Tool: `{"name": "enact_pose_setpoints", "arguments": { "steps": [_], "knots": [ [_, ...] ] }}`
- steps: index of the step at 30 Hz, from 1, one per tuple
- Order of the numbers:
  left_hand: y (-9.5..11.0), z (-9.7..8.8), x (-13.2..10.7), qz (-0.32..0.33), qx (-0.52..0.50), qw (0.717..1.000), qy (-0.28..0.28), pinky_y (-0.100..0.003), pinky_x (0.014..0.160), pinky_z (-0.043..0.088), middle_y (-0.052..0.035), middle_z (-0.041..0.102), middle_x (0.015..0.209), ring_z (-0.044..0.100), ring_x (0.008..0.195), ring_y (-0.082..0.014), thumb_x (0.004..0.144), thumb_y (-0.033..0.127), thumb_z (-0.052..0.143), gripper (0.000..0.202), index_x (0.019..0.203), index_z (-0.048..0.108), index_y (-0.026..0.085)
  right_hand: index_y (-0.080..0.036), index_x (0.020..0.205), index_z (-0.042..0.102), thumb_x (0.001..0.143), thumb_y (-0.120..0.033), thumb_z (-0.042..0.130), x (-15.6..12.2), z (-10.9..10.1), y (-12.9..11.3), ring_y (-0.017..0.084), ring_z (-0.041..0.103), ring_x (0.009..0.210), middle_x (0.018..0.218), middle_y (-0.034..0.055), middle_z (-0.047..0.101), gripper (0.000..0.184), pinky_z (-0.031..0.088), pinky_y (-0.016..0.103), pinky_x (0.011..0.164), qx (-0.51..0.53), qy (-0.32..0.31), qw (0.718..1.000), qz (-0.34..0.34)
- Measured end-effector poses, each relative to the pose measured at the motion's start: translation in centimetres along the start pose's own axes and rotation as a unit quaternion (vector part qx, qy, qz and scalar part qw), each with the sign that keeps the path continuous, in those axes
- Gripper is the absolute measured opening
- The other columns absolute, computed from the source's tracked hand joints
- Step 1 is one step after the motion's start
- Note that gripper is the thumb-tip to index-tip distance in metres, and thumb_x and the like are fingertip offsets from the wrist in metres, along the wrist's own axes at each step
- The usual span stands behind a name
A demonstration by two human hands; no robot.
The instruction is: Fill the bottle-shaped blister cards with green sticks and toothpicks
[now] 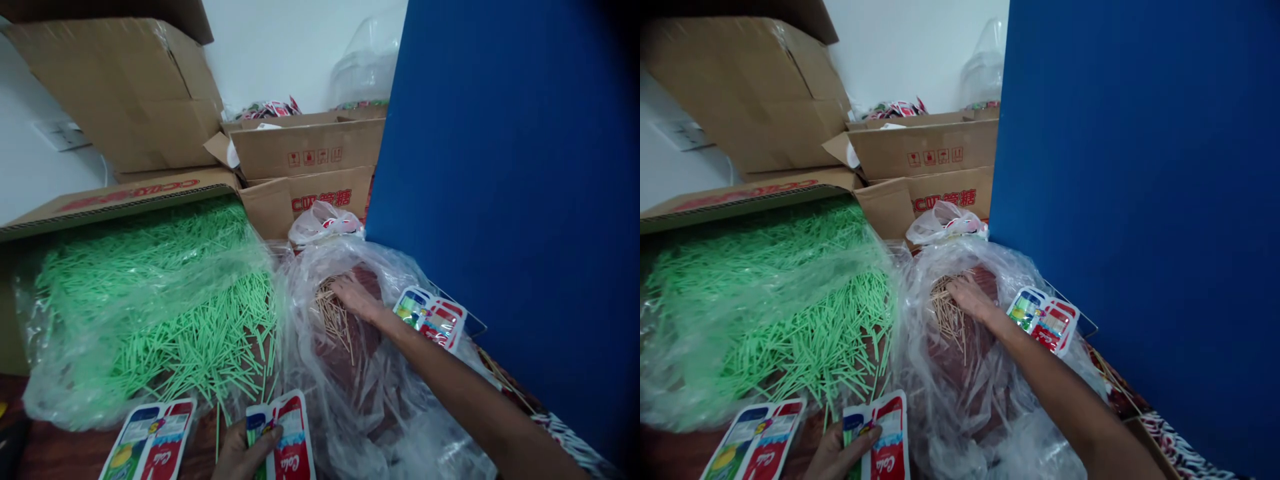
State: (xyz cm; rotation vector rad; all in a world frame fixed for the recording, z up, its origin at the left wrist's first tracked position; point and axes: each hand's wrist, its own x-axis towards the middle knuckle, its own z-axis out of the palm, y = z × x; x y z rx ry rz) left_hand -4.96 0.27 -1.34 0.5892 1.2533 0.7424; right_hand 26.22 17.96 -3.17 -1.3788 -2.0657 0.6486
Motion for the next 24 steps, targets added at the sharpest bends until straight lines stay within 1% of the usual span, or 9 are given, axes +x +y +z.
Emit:
{"name": "enact_pose_setpoints", "arguments": {
  "steps": [3,6,8,10,13,16,17,20,24],
  "knots": [
    [-0.2,0.2,0.2,0.015,0.002,1.000,-0.011,-0.030,0.055,0.050,-0.0052,0.071,0.059,0.065,0.054,-0.0224,0.053,0.040,0.086,0.035,0.065,0.067,0.013,-0.018,0.086,0.059,0.084,-0.010,0.046,-2.1,0.2,-1.2,0.022,0.053,0.099,0.097,0.0086,0.063,0.015,0.034,0.039,0.097,0.044,0.018,0.998,0.031],
    [-0.2,0.4,0.2,0.009,0.000,1.000,-0.013,-0.030,0.055,0.049,-0.0048,0.071,0.059,0.065,0.053,-0.0210,0.054,0.039,0.086,0.034,0.065,0.067,0.013,-0.020,0.086,0.056,0.089,-0.023,0.042,-4.2,1.0,-2.3,0.019,0.056,0.080,0.082,0.0048,0.060,0.015,0.044,0.034,0.079,0.107,0.057,0.989,0.088],
    [-0.2,0.5,0.1,0.001,0.000,1.000,-0.015,-0.029,0.056,0.049,-0.0046,0.071,0.061,0.065,0.054,-0.0210,0.055,0.037,0.086,0.034,0.068,0.067,0.013,-0.019,0.087,0.054,0.092,-0.034,0.034,-5.6,1.8,-3.0,0.017,0.055,0.065,0.071,0.0017,0.056,0.025,0.047,0.031,0.066,0.161,0.081,0.976,0.126],
    [-0.1,0.5,-0.1,-0.006,0.003,1.000,-0.025,-0.030,0.058,0.050,-0.0050,0.072,0.063,0.066,0.056,-0.0214,0.055,0.037,0.086,0.034,0.071,0.067,0.013,-0.018,0.096,0.051,0.094,-0.041,0.027,-7.1,2.8,-3.7,0.016,0.055,0.061,0.071,0.0012,0.055,0.033,0.048,0.029,0.060,0.207,0.102,0.962,0.150],
    [0.0,0.5,-0.3,0.000,0.012,0.999,-0.035,-0.031,0.060,0.051,-0.0057,0.074,0.065,0.067,0.059,-0.0221,0.057,0.037,0.085,0.034,0.072,0.067,0.013,-0.018,0.106,0.048,0.092,-0.046,0.032,-9.1,4.4,-4.5,0.016,0.058,0.068,0.077,0.0025,0.057,0.035,0.048,0.030,0.065,0.286,0.152,0.929,0.180],
    [0.0,0.5,-0.3,0.010,0.020,0.999,-0.043,-0.031,0.059,0.052,-0.0054,0.074,0.066,0.068,0.059,-0.0227,0.059,0.038,0.083,0.034,0.074,0.067,0.013,-0.020,0.095,0.053,0.088,-0.049,0.044,-10.5,5.9,-5.0,0.017,0.056,0.071,0.076,0.0018,0.058,0.032,0.046,0.031,0.071,0.339,0.192,0.897,0.209],
    [0.0,0.5,-0.4,0.012,0.024,0.999,-0.043,-0.030,0.058,0.051,-0.0054,0.074,0.066,0.068,0.059,-0.0226,0.059,0.039,0.083,0.034,0.074,0.067,0.013,-0.020,0.093,0.054,0.087,-0.049,0.046,-10.8,6.4,-5.1,0.018,0.056,0.075,0.078,0.0020,0.059,0.030,0.045,0.031,0.074,0.340,0.197,0.894,0.214],
    [0.2,0.6,-0.5,0.014,0.037,0.998,-0.040,-0.028,0.056,0.050,-0.0055,0.074,0.063,0.067,0.056,-0.0215,0.059,0.040,0.083,0.034,0.071,0.067,0.013,-0.022,0.093,0.054,0.087,-0.048,0.048,-11.4,7.3,-5.4,0.019,0.056,0.083,0.085,0.0024,0.060,0.027,0.043,0.032,0.080,0.312,0.186,0.905,0.220],
    [0.3,0.9,-0.8,0.012,0.033,0.998,-0.044,-0.027,0.055,0.050,-0.0054,0.074,0.063,0.066,0.055,-0.0203,0.058,0.039,0.083,0.033,0.071,0.067,0.013,-0.024,0.086,0.053,0.090,-0.047,0.043,-11.7,7.5,-6.1,0.019,0.055,0.082,0.084,0.0024,0.060,0.026,0.042,0.031,0.080,0.295,0.168,0.917,0.210]
  ]
}}
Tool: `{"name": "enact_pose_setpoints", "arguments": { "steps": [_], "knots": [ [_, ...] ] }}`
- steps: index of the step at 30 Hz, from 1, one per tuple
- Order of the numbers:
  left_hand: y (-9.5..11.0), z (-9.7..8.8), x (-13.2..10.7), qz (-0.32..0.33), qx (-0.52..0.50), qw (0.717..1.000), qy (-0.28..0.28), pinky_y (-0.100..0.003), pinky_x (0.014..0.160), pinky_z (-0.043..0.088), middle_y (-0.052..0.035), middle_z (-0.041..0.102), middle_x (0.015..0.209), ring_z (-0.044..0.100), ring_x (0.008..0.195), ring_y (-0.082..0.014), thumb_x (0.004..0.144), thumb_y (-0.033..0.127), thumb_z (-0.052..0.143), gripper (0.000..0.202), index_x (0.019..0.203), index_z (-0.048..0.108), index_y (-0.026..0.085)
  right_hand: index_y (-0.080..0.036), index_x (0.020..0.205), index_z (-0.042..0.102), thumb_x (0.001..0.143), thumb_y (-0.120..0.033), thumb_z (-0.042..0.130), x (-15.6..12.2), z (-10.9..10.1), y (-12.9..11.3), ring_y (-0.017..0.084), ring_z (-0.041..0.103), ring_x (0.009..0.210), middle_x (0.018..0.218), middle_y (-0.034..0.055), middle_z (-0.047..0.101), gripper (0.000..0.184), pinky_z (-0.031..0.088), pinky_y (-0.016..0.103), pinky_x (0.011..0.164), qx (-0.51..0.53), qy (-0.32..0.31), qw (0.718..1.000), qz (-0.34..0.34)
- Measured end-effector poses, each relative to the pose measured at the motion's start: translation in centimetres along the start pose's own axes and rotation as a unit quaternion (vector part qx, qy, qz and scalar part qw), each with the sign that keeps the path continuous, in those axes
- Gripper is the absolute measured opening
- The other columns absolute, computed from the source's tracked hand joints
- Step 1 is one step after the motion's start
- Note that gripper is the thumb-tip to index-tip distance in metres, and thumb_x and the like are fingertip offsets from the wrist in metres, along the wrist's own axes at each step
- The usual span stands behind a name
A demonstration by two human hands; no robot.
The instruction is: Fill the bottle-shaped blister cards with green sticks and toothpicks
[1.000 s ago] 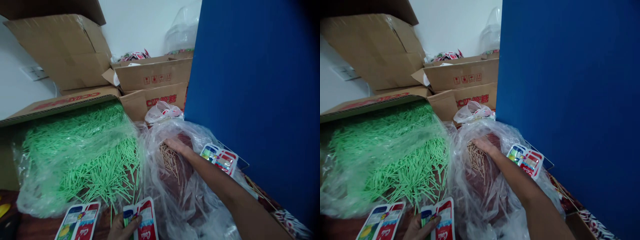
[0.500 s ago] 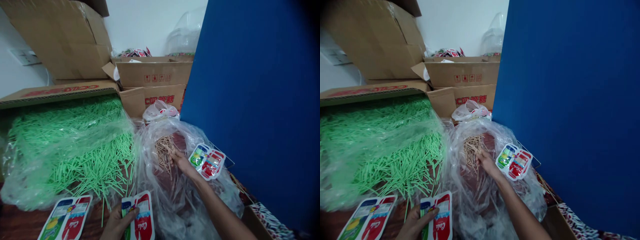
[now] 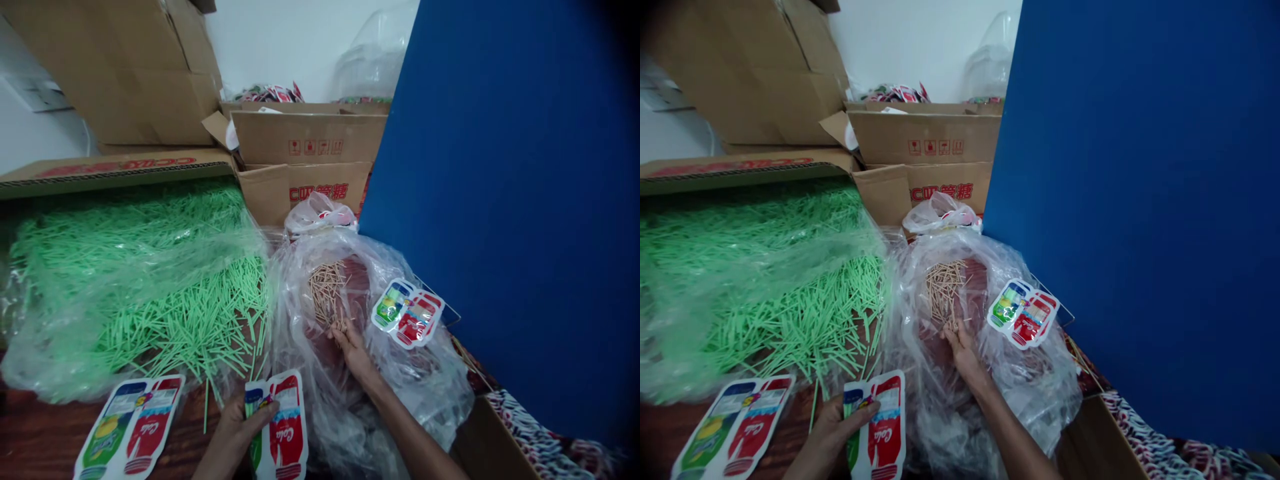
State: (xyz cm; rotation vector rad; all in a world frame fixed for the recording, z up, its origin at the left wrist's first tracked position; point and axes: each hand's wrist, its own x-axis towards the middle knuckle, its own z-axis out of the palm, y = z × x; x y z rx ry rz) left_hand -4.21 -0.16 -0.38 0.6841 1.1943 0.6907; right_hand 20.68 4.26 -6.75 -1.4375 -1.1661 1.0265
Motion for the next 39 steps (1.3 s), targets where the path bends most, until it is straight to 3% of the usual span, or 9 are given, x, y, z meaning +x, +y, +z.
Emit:
{"name": "enact_pose_setpoints", "arguments": {
  "steps": [5,8,14,17,20,24,30,34,39],
  "knots": [
    [0.1,0.1,-0.1,0.005,0.000,1.000,-0.004,-0.026,0.054,0.050,-0.0040,0.073,0.060,0.066,0.054,-0.0198,0.059,0.037,0.083,0.031,0.069,0.067,0.013,-0.024,0.096,0.052,0.092,-0.042,0.042,-1.0,0.0,-0.6,0.019,0.054,0.088,0.092,0.0023,0.059,0.021,0.040,0.031,0.084,-0.011,-0.015,1.000,-0.015],
    [0.0,-0.2,0.0,0.006,0.004,1.000,-0.023,-0.026,0.056,0.050,-0.0041,0.072,0.061,0.066,0.056,-0.0198,0.062,0.037,0.081,0.030,0.071,0.068,0.012,-0.023,0.089,0.053,0.093,-0.041,0.040,-1.4,0.1,-0.5,0.018,0.054,0.088,0.090,0.0018,0.059,0.023,0.039,0.031,0.086,-0.039,-0.029,0.999,-0.013],
    [-0.1,-0.6,0.6,0.039,0.007,0.997,-0.062,-0.024,0.060,0.049,-0.0031,0.073,0.068,0.065,0.060,-0.0165,0.072,0.030,0.076,0.019,0.074,0.069,0.012,-0.023,0.090,0.054,0.088,-0.050,0.045,-1.1,0.2,-1.9,0.020,0.059,0.082,0.081,0.0021,0.061,0.029,0.045,0.035,0.085,0.065,0.048,0.997,0.020],
    [0.4,0.0,0.9,0.045,0.011,0.996,-0.071,-0.024,0.059,0.048,-0.0036,0.072,0.068,0.063,0.060,-0.0162,0.073,0.029,0.075,0.018,0.073,0.069,0.012,-0.024,0.091,0.053,0.081,-0.048,0.057,-0.9,0.5,-4.6,0.020,0.063,0.073,0.075,0.0003,0.061,0.027,0.050,0.038,0.080,0.238,0.064,0.968,0.048],
    [1.2,1.0,0.9,0.046,0.026,0.995,-0.081,-0.025,0.062,0.049,-0.0057,0.073,0.072,0.064,0.064,-0.0178,0.072,0.029,0.075,0.020,0.078,0.070,0.011,-0.025,0.090,0.055,0.080,-0.038,0.065,-1.0,1.5,-7.8,0.018,0.065,0.079,0.076,-0.0021,0.063,0.019,0.048,0.040,0.090,0.396,0.059,0.916,0.034],
    [2.4,1.8,0.6,0.048,0.008,0.992,-0.118,-0.025,0.062,0.048,-0.0043,0.073,0.072,0.063,0.063,-0.0165,0.070,0.029,0.077,0.020,0.077,0.071,0.011,-0.025,0.090,0.058,0.083,-0.030,0.064,-1.9,3.8,-10.5,0.015,0.066,0.077,0.074,-0.0037,0.065,0.011,0.045,0.039,0.095,0.490,0.013,0.871,0.029],
    [3.1,1.7,0.2,0.050,0.010,0.990,-0.134,-0.023,0.060,0.045,-0.0031,0.071,0.070,0.059,0.060,-0.0133,0.071,0.028,0.076,0.019,0.076,0.071,0.011,-0.024,0.092,0.057,0.085,-0.031,0.062,-3.1,6.2,-11.3,0.017,0.068,0.078,0.073,-0.0027,0.065,0.011,0.049,0.035,0.087,0.473,-0.003,0.880,0.044],
    [3.2,1.6,0.3,0.073,0.009,0.987,-0.141,-0.022,0.060,0.044,-0.0023,0.070,0.070,0.058,0.060,-0.0124,0.072,0.027,0.075,0.017,0.077,0.070,0.011,-0.023,0.092,0.057,0.084,-0.033,0.063,-3.5,6.6,-11.5,0.019,0.069,0.078,0.073,-0.0013,0.066,0.014,0.053,0.030,0.073,0.448,0.001,0.891,0.072],
    [3.1,1.4,0.4,0.074,-0.007,0.989,-0.124,-0.025,0.064,0.047,-0.0027,0.071,0.074,0.061,0.063,-0.0139,0.071,0.026,0.076,0.018,0.081,0.069,0.013,-0.023,0.093,0.056,0.082,-0.036,0.064,-4.0,6.7,-11.3,0.020,0.069,0.078,0.073,-0.0012,0.068,0.019,0.054,0.031,0.073,0.427,-0.005,0.899,0.095]
  ]
}}
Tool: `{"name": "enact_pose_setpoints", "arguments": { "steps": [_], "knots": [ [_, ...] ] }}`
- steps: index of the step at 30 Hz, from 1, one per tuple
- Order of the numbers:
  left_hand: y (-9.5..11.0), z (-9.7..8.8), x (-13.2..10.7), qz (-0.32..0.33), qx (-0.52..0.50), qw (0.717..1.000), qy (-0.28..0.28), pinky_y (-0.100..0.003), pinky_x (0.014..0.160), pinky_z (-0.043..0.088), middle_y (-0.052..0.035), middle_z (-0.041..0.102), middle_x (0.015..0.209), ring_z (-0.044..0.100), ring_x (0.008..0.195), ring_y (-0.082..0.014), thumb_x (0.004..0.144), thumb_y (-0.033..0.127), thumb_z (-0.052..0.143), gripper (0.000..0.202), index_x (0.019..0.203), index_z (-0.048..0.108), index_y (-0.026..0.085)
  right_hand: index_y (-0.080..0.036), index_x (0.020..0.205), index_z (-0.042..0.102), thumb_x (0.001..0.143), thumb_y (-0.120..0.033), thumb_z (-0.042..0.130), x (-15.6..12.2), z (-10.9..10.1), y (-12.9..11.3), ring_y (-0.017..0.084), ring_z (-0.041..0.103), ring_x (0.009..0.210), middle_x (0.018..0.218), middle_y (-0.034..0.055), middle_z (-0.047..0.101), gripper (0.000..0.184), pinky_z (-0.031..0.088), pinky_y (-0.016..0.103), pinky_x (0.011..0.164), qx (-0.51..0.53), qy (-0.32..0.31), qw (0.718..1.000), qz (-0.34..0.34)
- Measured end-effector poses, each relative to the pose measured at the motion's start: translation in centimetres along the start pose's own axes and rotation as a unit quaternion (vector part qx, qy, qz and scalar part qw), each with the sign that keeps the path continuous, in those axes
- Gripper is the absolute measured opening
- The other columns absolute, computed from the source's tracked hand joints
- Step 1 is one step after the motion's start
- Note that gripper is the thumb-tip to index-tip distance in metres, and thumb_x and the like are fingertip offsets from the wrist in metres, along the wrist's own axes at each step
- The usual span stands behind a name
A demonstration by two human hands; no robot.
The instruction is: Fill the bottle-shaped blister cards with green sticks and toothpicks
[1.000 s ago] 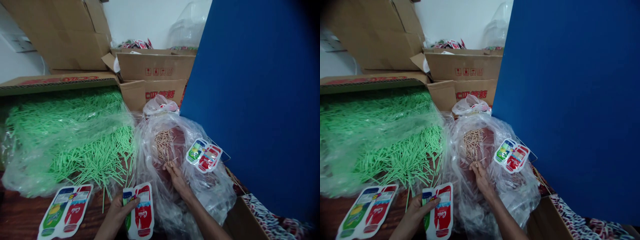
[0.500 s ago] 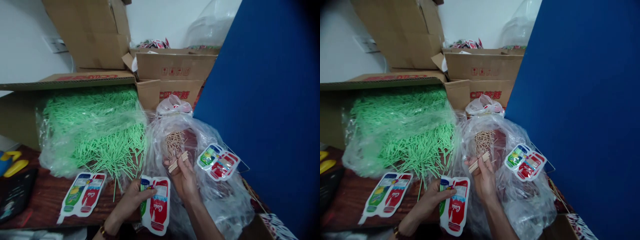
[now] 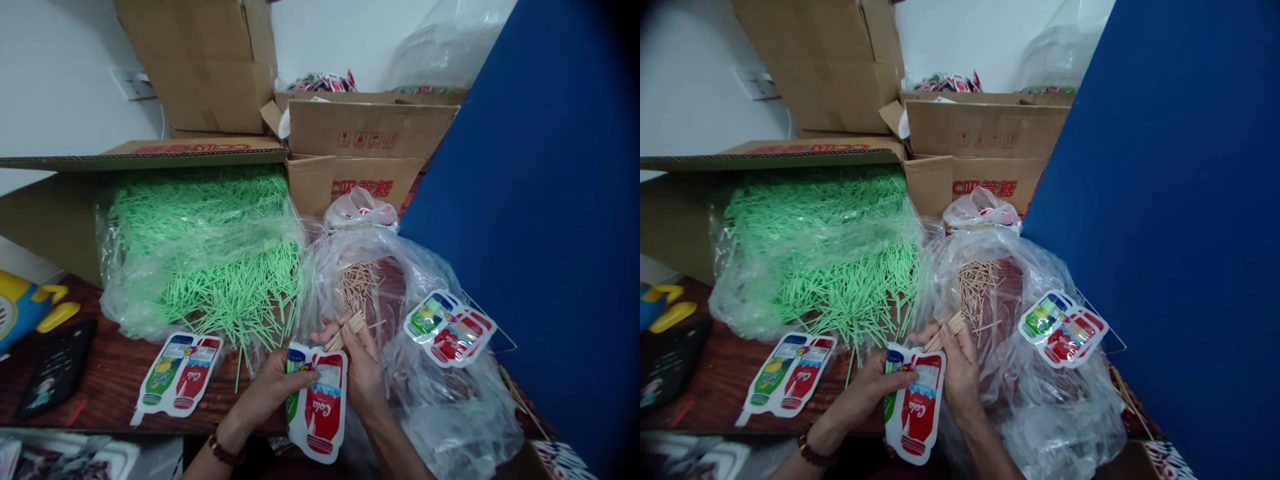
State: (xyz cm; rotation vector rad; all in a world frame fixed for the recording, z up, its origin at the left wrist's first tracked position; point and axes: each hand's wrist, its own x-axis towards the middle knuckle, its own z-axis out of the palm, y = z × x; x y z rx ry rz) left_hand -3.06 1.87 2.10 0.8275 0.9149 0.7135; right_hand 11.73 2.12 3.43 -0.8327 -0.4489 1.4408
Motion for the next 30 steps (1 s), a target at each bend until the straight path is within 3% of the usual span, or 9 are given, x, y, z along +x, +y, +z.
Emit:
{"name": "enact_pose_setpoints", "arguments": {
  "steps": [3,7,12,16,18,19,23,27,30],
  "knots": [
    [-0.2,-0.4,0.2,0.002,-0.002,1.000,0.011,-0.024,0.064,0.047,-0.0021,0.071,0.075,0.061,0.064,-0.0137,0.070,0.025,0.078,0.018,0.081,0.070,0.013,-0.023,0.092,0.057,0.085,-0.036,0.061,-0.1,-0.5,-0.2,0.021,0.068,0.086,0.082,0.0016,0.071,0.015,0.053,0.033,0.078,-0.036,-0.044,0.998,0.014],
    [-0.3,-0.7,0.7,0.027,-0.004,0.999,0.019,-0.022,0.064,0.047,-0.0013,0.072,0.076,0.062,0.065,-0.0128,0.070,0.023,0.078,0.017,0.082,0.071,0.014,-0.021,0.093,0.061,0.085,-0.033,0.062,0.3,-1.0,-0.8,0.022,0.062,0.104,0.114,0.0070,0.067,0.014,0.050,0.033,0.087,-0.126,-0.142,0.981,0.033],
    [0.3,-0.7,0.9,0.046,0.020,0.999,-0.005,-0.024,0.065,0.047,-0.0046,0.074,0.079,0.064,0.068,-0.0151,0.075,0.024,0.074,0.017,0.087,0.072,0.012,-0.029,0.119,0.054,0.091,-0.033,0.054,1.2,-1.2,-1.7,0.022,0.058,0.112,0.126,0.0060,0.060,0.028,0.048,0.038,0.092,-0.184,-0.149,0.971,-0.026],
    [0.3,-1.0,1.2,0.081,0.016,0.996,0.017,-0.026,0.070,0.049,-0.0034,0.075,0.078,0.065,0.071,-0.0155,0.076,0.023,0.073,0.012,0.084,0.072,0.013,-0.030,0.124,0.056,0.095,-0.033,0.045,0.7,-1.4,-2.6,0.021,0.053,0.119,0.128,0.0043,0.059,0.032,0.039,0.037,0.102,-0.382,-0.223,0.895,-0.061],
    [0.2,-1.3,1.3,0.086,0.016,0.996,0.023,-0.026,0.069,0.049,-0.0024,0.074,0.075,0.064,0.068,-0.0147,0.075,0.022,0.074,0.010,0.081,0.072,0.014,-0.031,0.128,0.054,0.095,-0.032,0.045,0.3,-1.6,-2.8,0.021,0.052,0.120,0.130,0.0035,0.057,0.034,0.036,0.036,0.105,-0.423,-0.252,0.869,-0.056],
    [0.2,-1.4,1.3,0.082,0.014,0.996,0.022,-0.026,0.068,0.049,-0.0024,0.074,0.074,0.064,0.067,-0.0149,0.075,0.023,0.074,0.011,0.081,0.072,0.014,-0.031,0.128,0.054,0.095,-0.031,0.045,0.2,-1.7,-2.8,0.020,0.052,0.120,0.130,0.0034,0.057,0.034,0.036,0.036,0.104,-0.412,-0.250,0.875,-0.053],
    [0.5,-1.4,1.3,0.087,0.021,0.996,0.019,-0.028,0.071,0.049,-0.0039,0.074,0.076,0.065,0.071,-0.0171,0.076,0.024,0.073,0.013,0.084,0.072,0.013,-0.031,0.123,0.054,0.088,-0.032,0.057,0.6,-2.4,-1.7,0.019,0.059,0.108,0.121,0.0025,0.062,0.035,0.046,0.033,0.093,-0.265,-0.191,0.945,-0.006],
    [0.9,-1.2,1.4,0.089,0.038,0.995,0.039,-0.025,0.064,0.049,-0.0027,0.072,0.070,0.062,0.063,-0.0148,0.073,0.026,0.075,0.015,0.075,0.070,0.012,-0.023,0.108,0.063,0.075,-0.028,0.073,0.6,-2.8,0.1,0.016,0.064,0.082,0.093,0.0008,0.069,0.034,0.052,0.028,0.075,-0.220,-0.182,0.954,0.086],
    [0.8,-1.3,1.6,0.090,0.025,0.992,0.084,-0.023,0.061,0.048,0.0000,0.069,0.068,0.059,0.060,-0.0123,0.066,0.026,0.080,0.019,0.075,0.068,0.013,-0.018,0.103,0.067,0.073,-0.028,0.074,0.4,-2.7,0.6,0.015,0.064,0.075,0.089,0.0018,0.070,0.032,0.053,0.028,0.071,-0.208,-0.154,0.961,0.095]
  ]
}}
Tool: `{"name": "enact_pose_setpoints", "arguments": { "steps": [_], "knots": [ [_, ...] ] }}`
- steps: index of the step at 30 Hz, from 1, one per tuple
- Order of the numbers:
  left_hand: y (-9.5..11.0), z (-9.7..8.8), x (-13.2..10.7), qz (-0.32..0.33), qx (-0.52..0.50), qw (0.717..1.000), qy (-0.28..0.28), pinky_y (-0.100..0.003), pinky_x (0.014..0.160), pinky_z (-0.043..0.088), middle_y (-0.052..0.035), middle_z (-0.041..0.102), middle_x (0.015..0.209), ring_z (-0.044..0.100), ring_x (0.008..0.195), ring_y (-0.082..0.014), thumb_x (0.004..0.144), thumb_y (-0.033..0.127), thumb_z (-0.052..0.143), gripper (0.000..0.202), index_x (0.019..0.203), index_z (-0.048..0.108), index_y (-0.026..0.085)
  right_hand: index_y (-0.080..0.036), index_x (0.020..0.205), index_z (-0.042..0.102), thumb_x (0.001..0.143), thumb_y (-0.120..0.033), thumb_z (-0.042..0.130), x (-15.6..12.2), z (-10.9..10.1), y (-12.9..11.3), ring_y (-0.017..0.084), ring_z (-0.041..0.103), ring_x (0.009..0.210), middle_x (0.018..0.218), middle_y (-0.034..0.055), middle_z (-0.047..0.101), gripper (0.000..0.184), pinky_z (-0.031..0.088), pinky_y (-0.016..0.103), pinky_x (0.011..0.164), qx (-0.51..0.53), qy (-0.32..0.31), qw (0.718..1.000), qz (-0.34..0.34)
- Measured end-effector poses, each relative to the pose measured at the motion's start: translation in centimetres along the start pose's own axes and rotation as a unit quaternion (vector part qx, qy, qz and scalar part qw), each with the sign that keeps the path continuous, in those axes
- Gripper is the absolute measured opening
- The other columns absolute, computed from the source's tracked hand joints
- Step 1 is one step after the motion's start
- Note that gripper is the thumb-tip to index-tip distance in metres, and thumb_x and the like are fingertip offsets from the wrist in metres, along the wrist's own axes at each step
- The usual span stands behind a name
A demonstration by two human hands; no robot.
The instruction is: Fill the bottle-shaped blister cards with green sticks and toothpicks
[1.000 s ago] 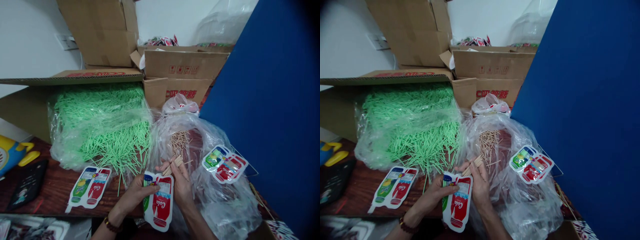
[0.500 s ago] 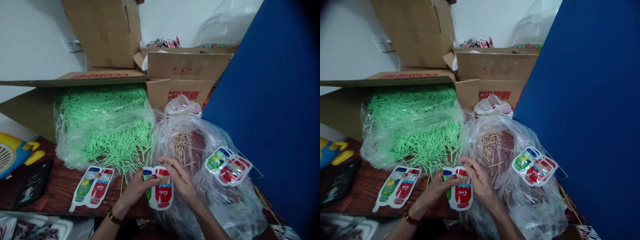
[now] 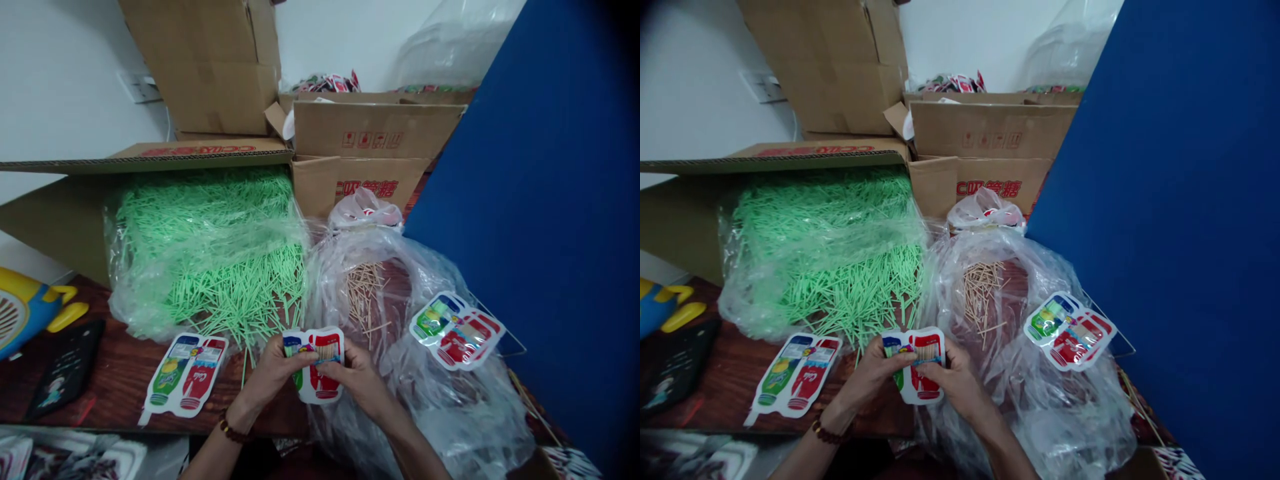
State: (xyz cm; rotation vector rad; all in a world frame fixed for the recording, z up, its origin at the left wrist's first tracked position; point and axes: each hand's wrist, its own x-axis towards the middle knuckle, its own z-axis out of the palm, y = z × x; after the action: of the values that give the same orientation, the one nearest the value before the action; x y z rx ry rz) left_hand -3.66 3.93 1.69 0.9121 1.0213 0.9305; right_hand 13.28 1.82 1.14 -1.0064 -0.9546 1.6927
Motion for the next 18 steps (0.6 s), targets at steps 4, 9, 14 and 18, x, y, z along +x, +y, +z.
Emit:
{"name": "enact_pose_setpoints", "arguments": {
  "steps": [4,9,14,18],
  "knots": [
    [-0.1,-0.1,0.2,-0.002,-0.002,0.999,0.044,-0.022,0.060,0.048,0.0027,0.065,0.068,0.057,0.060,-0.0111,0.061,0.026,0.083,0.027,0.076,0.065,0.014,-0.016,0.095,0.070,0.070,-0.022,0.074,0.0,-0.1,-0.1,0.016,0.065,0.070,0.082,0.0019,0.072,0.026,0.053,0.028,0.067,-0.010,0.026,1.000,-0.012],
    [0.3,0.2,0.2,0.015,-0.001,0.998,0.054,-0.023,0.064,0.049,0.0024,0.066,0.074,0.057,0.064,-0.0115,0.065,0.027,0.080,0.026,0.082,0.063,0.016,-0.018,0.092,0.074,0.074,-0.022,0.070,0.0,-0.7,-0.7,0.018,0.065,0.076,0.086,0.0031,0.073,0.019,0.054,0.031,0.071,-0.089,0.030,0.994,-0.050],
    [1.0,1.3,-0.1,0.091,0.075,0.991,0.062,-0.019,0.060,0.041,0.0060,0.054,0.066,0.049,0.062,-0.0095,0.067,0.025,0.078,0.023,0.075,0.058,0.017,-0.021,0.094,0.074,0.077,-0.023,0.068,-0.5,-1.2,-2.4,0.020,0.065,0.085,0.090,0.0025,0.072,0.019,0.051,0.032,0.080,-0.126,0.013,0.986,-0.105],
    [1.4,2.0,-0.2,0.127,0.140,0.980,0.053,-0.020,0.057,0.037,0.0058,0.050,0.066,0.045,0.061,-0.0105,0.070,0.027,0.076,0.021,0.075,0.056,0.019,-0.022,0.095,0.070,0.074,-0.023,0.072,-0.7,-1.5,-3.5,0.016,0.063,0.078,0.085,-0.0008,0.069,0.021,0.050,0.025,0.071,-0.087,0.046,0.989,-0.114]
  ]
}}
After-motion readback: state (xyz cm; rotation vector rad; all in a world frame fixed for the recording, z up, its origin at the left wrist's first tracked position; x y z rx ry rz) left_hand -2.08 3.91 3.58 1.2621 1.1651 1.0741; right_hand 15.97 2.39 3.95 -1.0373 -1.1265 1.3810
